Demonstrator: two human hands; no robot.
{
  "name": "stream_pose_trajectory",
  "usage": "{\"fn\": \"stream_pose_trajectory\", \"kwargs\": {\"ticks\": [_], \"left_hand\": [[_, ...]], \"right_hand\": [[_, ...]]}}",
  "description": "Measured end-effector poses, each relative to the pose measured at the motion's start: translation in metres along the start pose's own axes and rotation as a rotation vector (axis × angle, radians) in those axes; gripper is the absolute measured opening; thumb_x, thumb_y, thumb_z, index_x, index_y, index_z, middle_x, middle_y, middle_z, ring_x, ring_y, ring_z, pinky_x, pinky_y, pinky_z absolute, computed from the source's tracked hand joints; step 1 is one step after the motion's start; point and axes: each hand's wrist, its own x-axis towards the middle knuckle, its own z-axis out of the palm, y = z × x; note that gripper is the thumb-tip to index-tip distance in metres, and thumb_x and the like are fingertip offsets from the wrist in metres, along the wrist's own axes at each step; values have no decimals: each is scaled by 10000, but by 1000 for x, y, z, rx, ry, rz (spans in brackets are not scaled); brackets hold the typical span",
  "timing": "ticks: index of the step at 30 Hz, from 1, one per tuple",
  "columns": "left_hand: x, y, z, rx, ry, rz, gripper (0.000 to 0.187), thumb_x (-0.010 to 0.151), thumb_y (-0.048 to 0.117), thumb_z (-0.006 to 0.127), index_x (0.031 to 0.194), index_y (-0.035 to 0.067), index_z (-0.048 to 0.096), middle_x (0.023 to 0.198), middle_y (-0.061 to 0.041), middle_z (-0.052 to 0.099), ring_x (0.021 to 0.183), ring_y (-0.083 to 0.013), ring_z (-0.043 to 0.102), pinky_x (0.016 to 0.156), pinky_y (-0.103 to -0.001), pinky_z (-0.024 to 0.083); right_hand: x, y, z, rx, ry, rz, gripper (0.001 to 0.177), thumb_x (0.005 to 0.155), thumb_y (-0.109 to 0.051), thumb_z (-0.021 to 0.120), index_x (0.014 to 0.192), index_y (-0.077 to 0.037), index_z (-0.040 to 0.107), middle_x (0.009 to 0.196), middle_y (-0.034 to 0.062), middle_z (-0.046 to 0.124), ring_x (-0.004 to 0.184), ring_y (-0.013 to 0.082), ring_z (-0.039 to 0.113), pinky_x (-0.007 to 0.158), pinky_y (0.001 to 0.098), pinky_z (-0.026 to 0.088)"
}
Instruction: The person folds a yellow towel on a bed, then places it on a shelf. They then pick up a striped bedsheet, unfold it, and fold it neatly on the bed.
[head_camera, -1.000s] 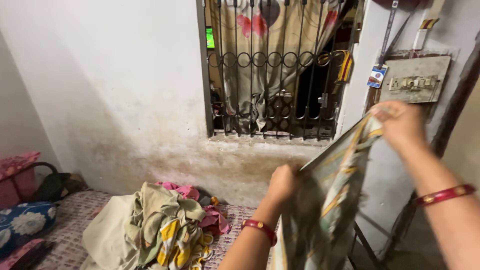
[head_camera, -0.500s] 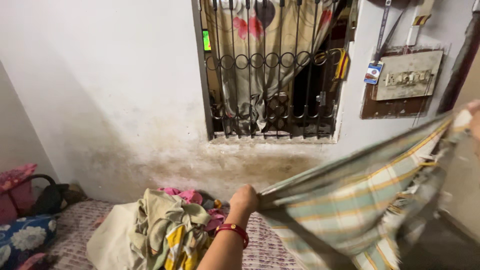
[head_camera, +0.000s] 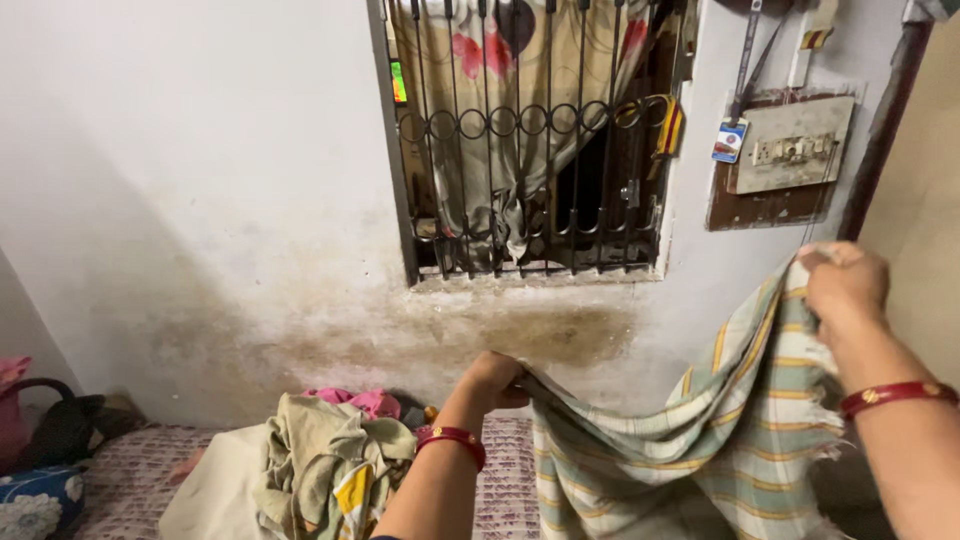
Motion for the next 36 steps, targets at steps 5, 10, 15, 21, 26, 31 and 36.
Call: {"fn": "stream_pose_trajectory", "kwargs": {"ticks": [5, 10, 15, 21, 26, 31, 36], "left_hand": [[-49, 35, 27, -166, -61, 63, 163, 921, 181, 666, 875, 26, 687, 768, -103, 662, 630, -240, 659, 608, -459, 611], [-75, 62, 68, 138, 9, 220, 164, 857, 187, 770, 868, 26, 740, 776, -75, 687, 641, -196, 652, 589, -375, 573], [-79, 76, 80, 209, -42, 307, 134, 805, 109, 766, 819, -23, 775, 713, -102, 696, 608, -212, 644, 500, -382, 500], [-92, 77, 68, 708, 214, 590, 318, 748, 299, 865, 891, 22, 800, 803, -176, 761, 711, -264, 732, 736, -365, 578], [-109, 80, 66, 758, 327, 639, 294, 738, 327, 830, 940, 115, 810, 889, -176, 756, 839, -331, 743, 810, -408, 584], [-109, 85, 75, 781, 311, 619, 235, 843, 320, 750, 957, 120, 801, 943, -196, 749, 904, -368, 724, 849, -438, 578], [-109, 81, 84, 859, 399, 579, 206, 834, 218, 689, 967, 130, 819, 1014, -210, 736, 980, -397, 713, 899, -455, 569]], "right_hand": [[-23, 45, 52, -7, -169, -120, 263, 954, 39, 505, 1041, -72, 727, 948, 62, 721, 831, 122, 637, 738, 251, 490], [-125, 39, 117, -267, -674, -23, 235, 871, -291, 784, 1026, -115, 798, 924, 56, 797, 814, 157, 697, 750, 312, 532], [-184, 22, 144, -353, -748, -89, 260, 818, -248, 766, 1026, -93, 771, 877, 88, 791, 823, 202, 730, 791, 346, 554], [-169, 23, 156, -372, -603, -109, 225, 858, -222, 686, 993, -83, 802, 855, 120, 807, 770, 216, 759, 764, 344, 566], [-158, 1, 147, -457, -535, -123, 247, 881, -292, 678, 1045, -162, 811, 873, 162, 787, 816, 293, 761, 775, 379, 567], [-164, -29, 128, -567, -525, -155, 261, 872, -369, 702, 1059, -219, 806, 937, 140, 782, 900, 336, 736, 817, 427, 566], [-163, -36, 107, -657, -528, -137, 261, 901, -371, 678, 1098, -250, 800, 965, 126, 788, 931, 327, 741, 840, 442, 571]]}}
